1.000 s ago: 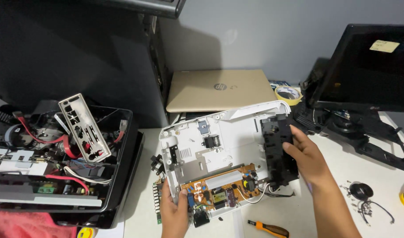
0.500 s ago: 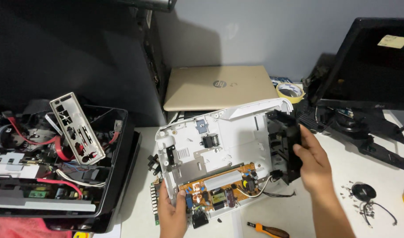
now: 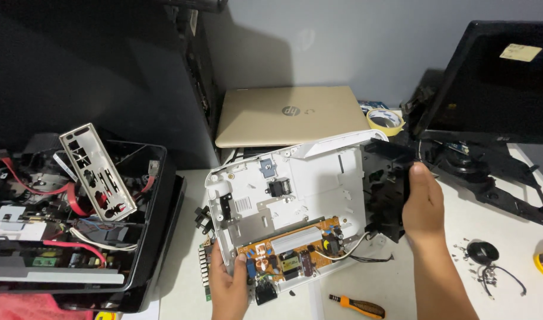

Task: Disassembling a projector using a screwdriver to remove internal components on a workbench.

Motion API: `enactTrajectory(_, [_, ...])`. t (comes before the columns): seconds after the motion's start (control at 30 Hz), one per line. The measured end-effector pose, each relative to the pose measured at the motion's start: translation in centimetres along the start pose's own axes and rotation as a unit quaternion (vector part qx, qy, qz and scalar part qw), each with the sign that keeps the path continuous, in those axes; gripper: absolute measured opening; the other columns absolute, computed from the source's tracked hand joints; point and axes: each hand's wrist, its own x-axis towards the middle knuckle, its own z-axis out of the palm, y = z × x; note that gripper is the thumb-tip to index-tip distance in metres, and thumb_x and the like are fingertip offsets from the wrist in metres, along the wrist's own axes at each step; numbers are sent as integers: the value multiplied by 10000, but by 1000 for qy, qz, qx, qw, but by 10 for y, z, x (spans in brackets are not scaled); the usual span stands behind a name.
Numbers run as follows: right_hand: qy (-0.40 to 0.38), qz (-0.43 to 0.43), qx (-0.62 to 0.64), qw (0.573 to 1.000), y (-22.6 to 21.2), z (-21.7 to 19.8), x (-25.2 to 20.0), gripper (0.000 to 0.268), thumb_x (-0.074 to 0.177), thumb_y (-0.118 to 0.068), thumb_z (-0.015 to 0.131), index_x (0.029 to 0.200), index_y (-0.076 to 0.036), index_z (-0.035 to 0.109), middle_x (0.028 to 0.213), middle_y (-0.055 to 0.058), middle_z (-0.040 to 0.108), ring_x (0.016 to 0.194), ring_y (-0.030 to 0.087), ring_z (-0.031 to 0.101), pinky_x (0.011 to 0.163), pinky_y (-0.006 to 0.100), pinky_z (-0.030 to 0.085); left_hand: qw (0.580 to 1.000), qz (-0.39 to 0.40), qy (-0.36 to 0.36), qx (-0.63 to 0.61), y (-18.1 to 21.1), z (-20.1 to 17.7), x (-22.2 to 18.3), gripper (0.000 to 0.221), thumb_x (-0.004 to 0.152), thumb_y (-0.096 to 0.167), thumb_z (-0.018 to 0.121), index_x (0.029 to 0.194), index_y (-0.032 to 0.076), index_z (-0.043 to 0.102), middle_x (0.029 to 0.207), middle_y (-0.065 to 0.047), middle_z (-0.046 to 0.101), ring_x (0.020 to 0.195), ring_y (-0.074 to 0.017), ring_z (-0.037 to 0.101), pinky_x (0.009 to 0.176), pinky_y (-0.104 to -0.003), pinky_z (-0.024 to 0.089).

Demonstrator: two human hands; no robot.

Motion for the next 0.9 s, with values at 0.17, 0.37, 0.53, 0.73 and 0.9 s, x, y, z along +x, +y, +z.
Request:
enactTrajectory(0.17, [-19,22,-26,999,8,-3,-5,363,1174,-299,342,894,-132,502,961,-56,500,985,84,468,896,288,383,1000,4,-3,-6,-9,-1,5,569,956,140,554,1519,150,474,1303,-62,684,1146,-194,649,1018,-327,491])
enactTrajectory(0.37, [-22,27,-16,999,22,8,-1,355,1151,-300,364,814,-192,330,846,-92,327,836,70,340,774,282,301,1000,-13,1,-9,-5,0,3,591,963,124,552,1542,153,443,1342,-60,671,1158,-189,645,1028,-320,494])
enactTrajectory(0.53, [-5,52,-92,994,26,13,4,366,1142,-347,386,844,-141,438,895,-66,442,930,101,415,848,303,358,999,-18,-2,-32,-6,-1,2,584,961,122,556,1536,150,452,1293,-80,694,1088,-198,660,962,-331,537])
enactTrajectory(0.73, [-29,76,-133,988,8,21,7,413,1137,-388,367,844,-112,457,847,-23,463,874,152,429,811,343,356,999,-6,-4,-35,-8,0,4,557,957,100,560,1507,145,487,1244,-86,702,1028,-198,664,909,-337,569])
enactTrajectory(0.9, [-53,114,-145,981,-3,24,10,446,1112,-431,355,974,-78,591,986,9,612,1005,170,527,909,348,386,999,-13,-6,-50,-6,-1,2,579,958,100,553,1529,144,464,1235,-99,698,1000,-202,662,883,-337,589])
